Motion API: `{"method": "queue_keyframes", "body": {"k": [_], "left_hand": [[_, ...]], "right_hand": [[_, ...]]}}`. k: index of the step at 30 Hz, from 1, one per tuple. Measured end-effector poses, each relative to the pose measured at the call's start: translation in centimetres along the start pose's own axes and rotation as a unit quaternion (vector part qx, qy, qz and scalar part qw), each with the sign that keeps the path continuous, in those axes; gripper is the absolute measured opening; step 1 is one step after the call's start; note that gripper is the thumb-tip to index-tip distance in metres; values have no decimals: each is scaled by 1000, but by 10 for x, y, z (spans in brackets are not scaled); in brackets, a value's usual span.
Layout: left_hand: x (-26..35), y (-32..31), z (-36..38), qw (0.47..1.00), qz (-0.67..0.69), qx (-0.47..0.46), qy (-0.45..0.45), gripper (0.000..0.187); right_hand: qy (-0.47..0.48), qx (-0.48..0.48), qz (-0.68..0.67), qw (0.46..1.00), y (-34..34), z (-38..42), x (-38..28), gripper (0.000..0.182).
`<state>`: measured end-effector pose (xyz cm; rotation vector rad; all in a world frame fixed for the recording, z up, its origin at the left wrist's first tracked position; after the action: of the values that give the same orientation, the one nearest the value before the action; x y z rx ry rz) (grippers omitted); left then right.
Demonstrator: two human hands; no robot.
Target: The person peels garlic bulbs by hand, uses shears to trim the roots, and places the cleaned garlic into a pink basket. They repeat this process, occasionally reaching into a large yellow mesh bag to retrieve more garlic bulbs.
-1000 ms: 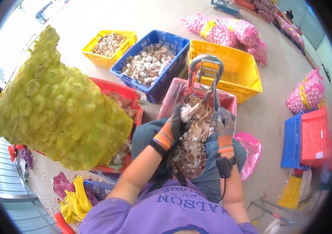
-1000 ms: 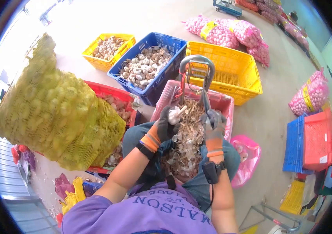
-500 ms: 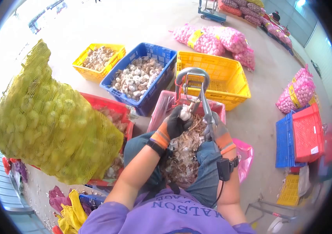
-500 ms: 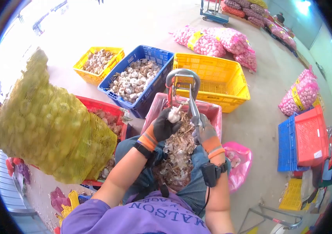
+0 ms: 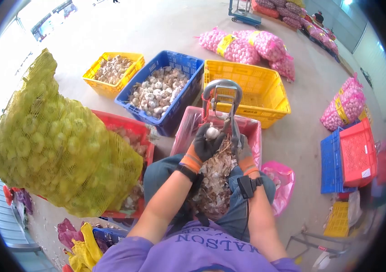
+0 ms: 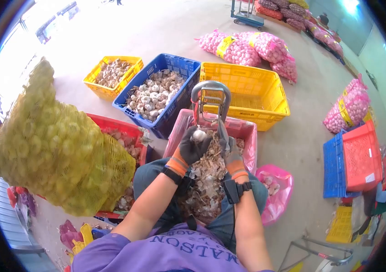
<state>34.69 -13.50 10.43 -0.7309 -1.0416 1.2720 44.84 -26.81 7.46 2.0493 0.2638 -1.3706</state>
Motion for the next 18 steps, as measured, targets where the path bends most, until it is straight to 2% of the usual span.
{"method": "queue_keyframes", "body": {"k": [3,4,5,6,8,10,12,15,18], "left_hand": [[-1,19,-5,997,-39,-44,-42,28],[3,19,-5,997,-39,-44,-44,28],[4,16,-3,995,-62,-75,-11,28],[2,13,-2,990,-84,-106,24,27],[0,22,-15,996,-37,-79,0,29],[-1,17,-17,998,9,-54,-22,31],[-2,8,-9,998,43,34,-39,36],[1,-7,-1,997,22,-5,-73,37],[1,0,-12,998,14,-26,-63,40]], "right_hand": [[-35,-36,-30,998,5,6,-14,21],[-86,-49,-85,991,8,9,-24,21],[-138,-62,-138,979,11,13,-34,21],[-138,-63,-137,979,15,13,-49,21],[-191,-81,-167,964,18,15,-66,27],[-169,-66,-133,974,14,15,-38,26],[-146,-50,-100,983,15,13,-27,25],[-155,-56,-78,983,18,14,-44,24],[-176,-66,-132,973,20,15,-63,24]]}}
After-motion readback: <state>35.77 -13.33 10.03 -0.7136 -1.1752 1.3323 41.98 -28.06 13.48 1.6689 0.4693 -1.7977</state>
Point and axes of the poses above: each hand's wrist, its own z-axis away from the middle knuckle, its own y-axis out of the back of the hand, x = y × z, the point moved 5 cm from there along -z, towards the middle knuckle, and after that the axes turned 12 degrees about -z, right-handed, at the moved point
